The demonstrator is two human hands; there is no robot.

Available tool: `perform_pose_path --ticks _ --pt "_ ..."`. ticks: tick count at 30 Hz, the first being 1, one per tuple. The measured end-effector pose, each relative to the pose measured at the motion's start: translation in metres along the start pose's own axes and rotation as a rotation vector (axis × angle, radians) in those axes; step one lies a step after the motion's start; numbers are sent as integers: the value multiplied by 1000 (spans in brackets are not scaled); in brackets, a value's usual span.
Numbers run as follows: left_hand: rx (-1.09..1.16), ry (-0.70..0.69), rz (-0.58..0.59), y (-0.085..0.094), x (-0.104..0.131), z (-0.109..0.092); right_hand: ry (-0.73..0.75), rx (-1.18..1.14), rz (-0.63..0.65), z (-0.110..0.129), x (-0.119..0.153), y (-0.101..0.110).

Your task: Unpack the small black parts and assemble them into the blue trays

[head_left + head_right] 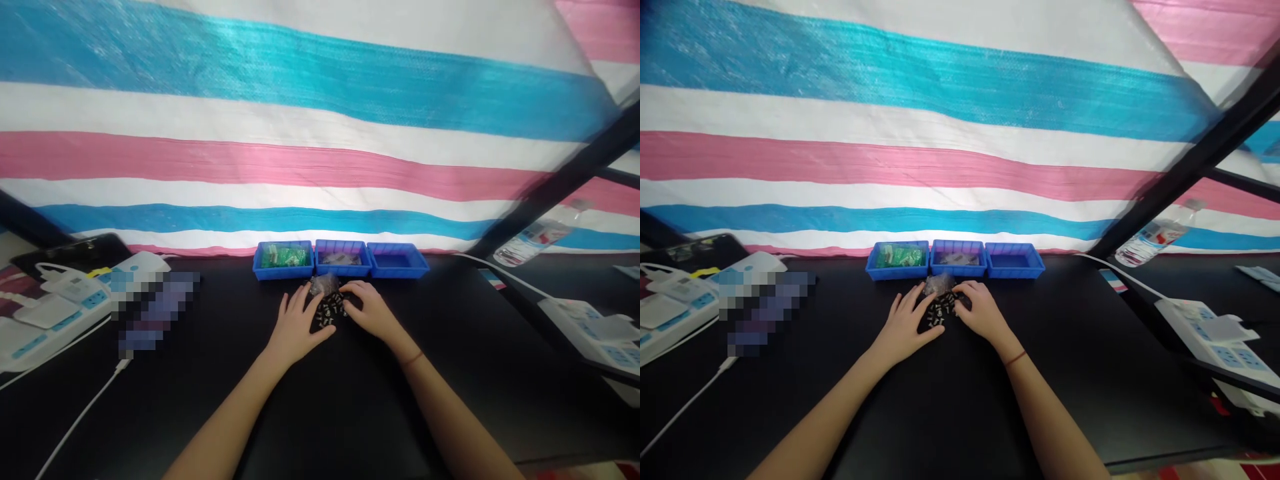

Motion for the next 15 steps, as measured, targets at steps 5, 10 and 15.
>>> perform_pose_path --ticks 5,10,15 --pt "-23 17 -31 4 -2 -2 -13 67 119 0 6 -5" --pt "-57 19 -52 5 -4 -3 -5 47 156 -5 7 -6" --pt "-80 22 -61 5 -4 -3 -21 -81 109 -14 7 -4"
Point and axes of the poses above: each hand's wrist, its own x-axis away from the middle knuckle, its own y-axis out of the back of the hand, z = x × y, the point moved 9 cm from there along -x, towards the middle knuckle, and after that the axes turned 13 degrees about z, right-handed, at the moved point
